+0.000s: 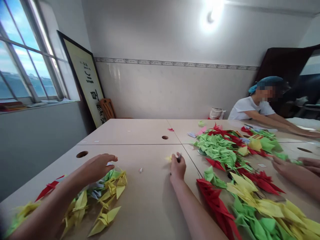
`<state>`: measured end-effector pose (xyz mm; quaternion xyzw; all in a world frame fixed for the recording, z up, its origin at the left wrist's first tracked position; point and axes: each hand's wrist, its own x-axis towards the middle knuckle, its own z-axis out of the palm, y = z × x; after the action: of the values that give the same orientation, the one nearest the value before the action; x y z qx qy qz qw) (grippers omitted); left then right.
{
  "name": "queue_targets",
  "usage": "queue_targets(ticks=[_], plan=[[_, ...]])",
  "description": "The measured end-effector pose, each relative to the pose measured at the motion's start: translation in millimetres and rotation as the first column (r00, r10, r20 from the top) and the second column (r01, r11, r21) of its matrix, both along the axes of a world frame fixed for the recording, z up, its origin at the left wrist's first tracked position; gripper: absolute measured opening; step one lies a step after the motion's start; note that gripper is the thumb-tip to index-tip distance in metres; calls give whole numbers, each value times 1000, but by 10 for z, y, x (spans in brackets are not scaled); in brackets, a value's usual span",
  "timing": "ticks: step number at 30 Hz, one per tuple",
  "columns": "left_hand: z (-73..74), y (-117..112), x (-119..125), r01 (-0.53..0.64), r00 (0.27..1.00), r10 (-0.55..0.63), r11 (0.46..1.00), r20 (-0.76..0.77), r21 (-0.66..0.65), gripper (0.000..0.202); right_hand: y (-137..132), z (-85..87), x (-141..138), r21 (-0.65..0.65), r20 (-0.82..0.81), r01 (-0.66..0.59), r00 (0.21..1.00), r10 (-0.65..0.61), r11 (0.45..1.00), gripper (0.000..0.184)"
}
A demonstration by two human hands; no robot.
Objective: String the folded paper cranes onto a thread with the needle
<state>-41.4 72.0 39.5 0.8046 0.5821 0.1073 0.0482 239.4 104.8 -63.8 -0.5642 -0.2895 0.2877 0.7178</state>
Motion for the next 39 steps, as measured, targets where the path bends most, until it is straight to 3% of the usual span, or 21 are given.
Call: queue_targets(ticks=[4,11,15,21,26,33,39], plan=[[13,31,-155,-34,999,35,997,22,-73,31,5,-44,-9,10,-91,44,995,-43,999,51],[-155,92,-121,113,991,-107,992,84,-60,34,-44,-50,-93,21,-86,-29,996,31,999,43],[-232,171,-184,104,992,-99,992,74,-72,24,-68,-36,-137,30,-70,-84,994,86,996,37],[-233,186,-270,95,991,-89,993,97,-67,25,-125,-8,-223,9,-36,-183,982,183,983,36],[-301,196,-242,106,990,-99,992,103,-62,35,-177,-2,-268,-15,18,-282,959,282,959,33],[-291,134,-115,181,974,-179,983,136,-8,51,-164,-45,-271,-49,67,-325,942,328,944,33],[-293,160,-104,148,988,-150,988,40,48,35,-163,-49,-276,-55,100,-345,932,349,937,32]])
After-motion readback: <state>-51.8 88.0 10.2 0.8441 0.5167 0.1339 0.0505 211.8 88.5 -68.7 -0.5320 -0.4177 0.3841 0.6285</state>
